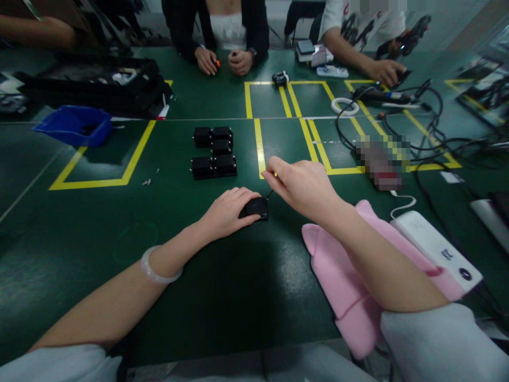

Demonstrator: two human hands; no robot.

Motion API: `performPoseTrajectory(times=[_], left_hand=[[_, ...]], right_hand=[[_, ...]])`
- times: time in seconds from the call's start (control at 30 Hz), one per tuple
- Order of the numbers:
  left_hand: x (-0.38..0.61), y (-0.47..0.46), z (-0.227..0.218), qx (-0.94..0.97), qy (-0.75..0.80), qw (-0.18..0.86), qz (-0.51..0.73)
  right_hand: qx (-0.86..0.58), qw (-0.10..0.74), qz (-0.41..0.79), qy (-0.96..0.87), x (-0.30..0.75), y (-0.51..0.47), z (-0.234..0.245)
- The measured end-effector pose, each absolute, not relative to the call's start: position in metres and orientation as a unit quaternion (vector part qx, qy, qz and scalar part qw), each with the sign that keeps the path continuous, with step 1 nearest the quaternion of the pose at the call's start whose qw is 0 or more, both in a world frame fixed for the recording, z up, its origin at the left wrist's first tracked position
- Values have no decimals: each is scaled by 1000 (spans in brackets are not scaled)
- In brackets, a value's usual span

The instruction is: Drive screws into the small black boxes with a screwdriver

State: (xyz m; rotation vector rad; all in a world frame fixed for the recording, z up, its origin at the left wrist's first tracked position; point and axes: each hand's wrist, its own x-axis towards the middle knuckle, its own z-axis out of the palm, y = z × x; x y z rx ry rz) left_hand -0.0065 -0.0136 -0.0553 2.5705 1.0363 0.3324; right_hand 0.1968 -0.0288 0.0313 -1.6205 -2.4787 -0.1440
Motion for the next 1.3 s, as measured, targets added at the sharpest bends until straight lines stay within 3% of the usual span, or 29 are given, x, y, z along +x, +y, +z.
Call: performPoseTrajectory(times=[0.77, 1.3], left_hand=[[-7, -14, -55, 908, 362, 173, 121], [-6, -14, -55, 906, 363, 178, 126]], right_hand=[[-535, 100, -40, -838, 195, -30, 32], [-500, 198, -73, -840, 198, -18, 6]])
